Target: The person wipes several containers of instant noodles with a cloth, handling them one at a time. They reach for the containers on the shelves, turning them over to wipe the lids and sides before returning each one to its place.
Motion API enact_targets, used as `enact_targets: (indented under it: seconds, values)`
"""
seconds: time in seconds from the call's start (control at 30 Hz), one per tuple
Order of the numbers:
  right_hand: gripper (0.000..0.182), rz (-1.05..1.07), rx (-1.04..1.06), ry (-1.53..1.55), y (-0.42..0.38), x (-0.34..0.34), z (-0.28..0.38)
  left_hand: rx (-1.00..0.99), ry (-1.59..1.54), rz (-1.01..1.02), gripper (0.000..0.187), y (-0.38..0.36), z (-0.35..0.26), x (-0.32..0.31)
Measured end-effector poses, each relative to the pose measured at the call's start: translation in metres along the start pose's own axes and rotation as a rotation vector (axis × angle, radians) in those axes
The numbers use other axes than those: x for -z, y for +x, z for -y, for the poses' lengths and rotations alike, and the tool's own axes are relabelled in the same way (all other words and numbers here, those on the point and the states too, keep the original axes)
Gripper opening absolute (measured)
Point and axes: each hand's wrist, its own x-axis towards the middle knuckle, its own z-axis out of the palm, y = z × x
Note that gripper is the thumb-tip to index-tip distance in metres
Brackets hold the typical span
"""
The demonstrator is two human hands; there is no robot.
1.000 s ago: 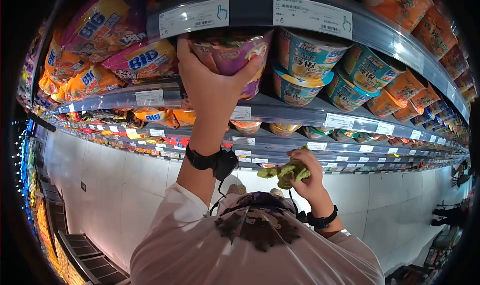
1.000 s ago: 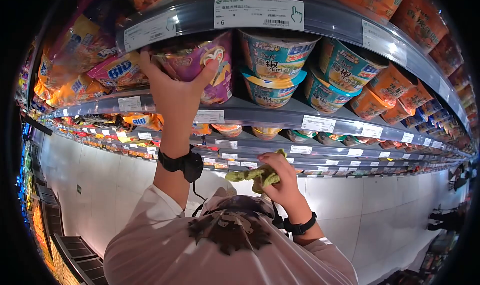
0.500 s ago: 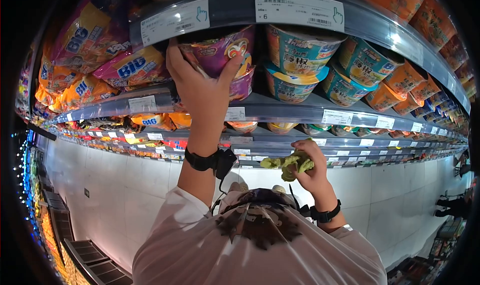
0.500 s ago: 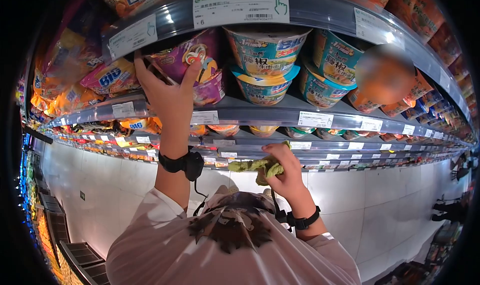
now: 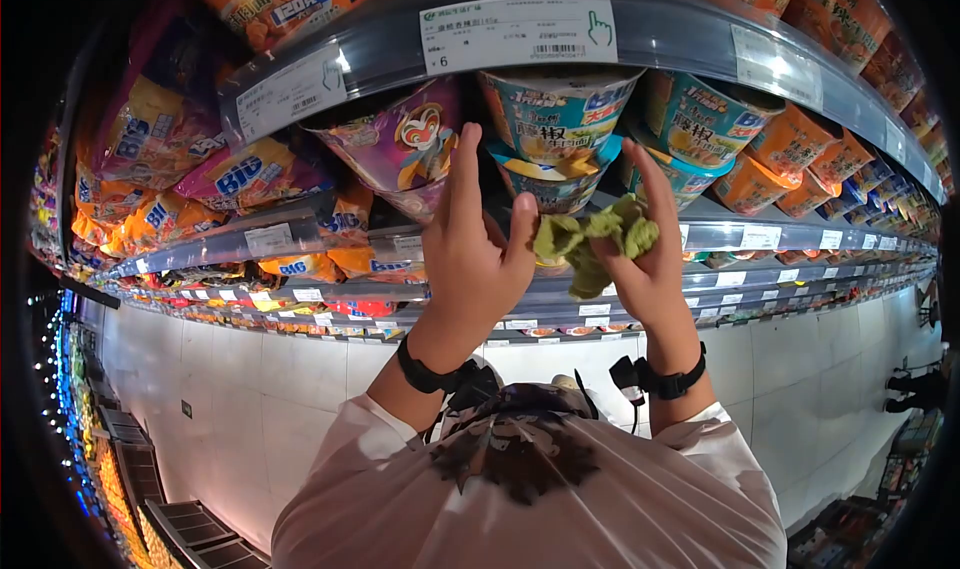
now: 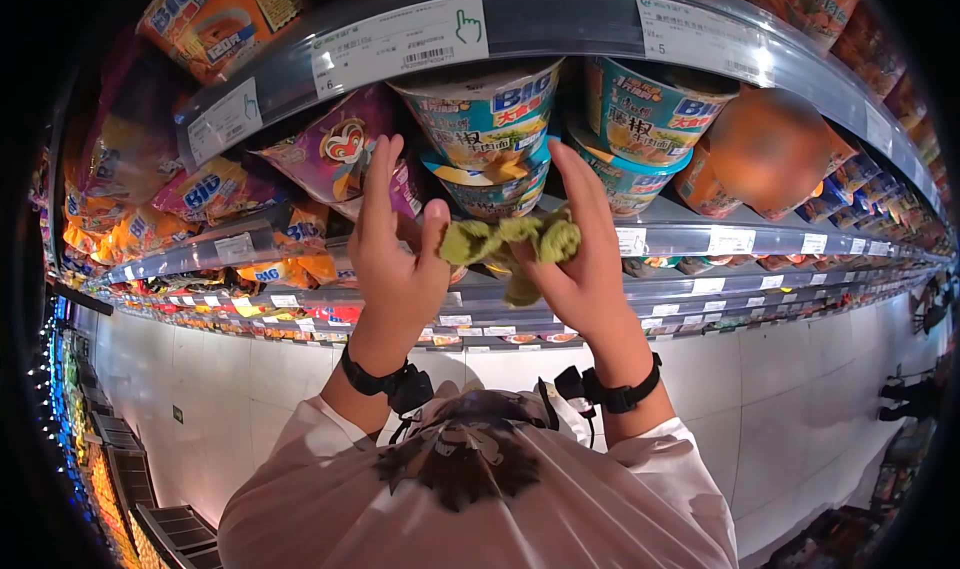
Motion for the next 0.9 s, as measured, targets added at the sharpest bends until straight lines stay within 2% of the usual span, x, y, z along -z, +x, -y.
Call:
enact_targets:
  seconds: [0.03, 0.13, 0.27, 0.3, 0.37, 0.47, 0.5, 0.57, 0.7, 0.77, 0.8, 0.9]
  values:
    - [0.08, 0.001, 0.005, 0.002, 0.007, 0.0, -0.001, -0.002, 0.002, -0.004, 0.063, 0.002, 0.002, -0.005]
    - [0.085, 0.039, -0.027, -0.035, 0.02, -0.003, -0.005, -0.065, 0.054, -0.024, 0.081, 0.01, 0.016, -0.017]
    - [0.093, 0.044, -0.116, 0.056, 0.027, -0.007, -0.013, -0.066, 0.096, -0.059, 0.085, 0.013, 0.017, -0.034]
    - [0.093, 0.05, -0.112, 0.059, 0.03, -0.008, -0.014, -0.063, 0.099, -0.067, 0.085, 0.014, 0.018, -0.036]
    - [0.094, 0.057, -0.235, 0.324, 0.035, -0.009, -0.014, -0.051, 0.019, -0.078, 0.083, 0.015, 0.022, -0.041]
    - [0.094, 0.099, -0.265, 0.429, 0.042, -0.007, -0.014, -0.091, -0.014, -0.126, 0.078, 0.018, 0.033, -0.05]
    - [0.094, 0.104, -0.263, 0.431, 0.042, -0.007, -0.014, -0.09, -0.01, -0.131, 0.078, 0.018, 0.03, -0.05]
    - [0.095, 0.086, -0.234, 0.389, 0.042, -0.007, -0.013, 0.067, -0.167, -0.091, 0.07, 0.02, 0.022, -0.05]
    - [0.094, 0.084, -0.176, 0.39, 0.039, -0.006, -0.015, 0.107, -0.223, -0.124, 0.066, 0.017, 0.018, -0.055]
    - [0.094, 0.039, -0.182, 0.422, 0.036, -0.006, -0.014, 0.024, -0.204, -0.165, 0.067, 0.011, 0.025, -0.059]
    - [0.094, 0.042, -0.207, 0.408, 0.035, -0.003, -0.012, 0.068, -0.291, -0.166, 0.071, 0.009, 0.015, -0.057]
    - [0.094, 0.049, -0.165, 0.404, 0.028, 0.001, -0.011, 0.113, -0.266, -0.18, 0.074, -0.002, 0.016, -0.057]
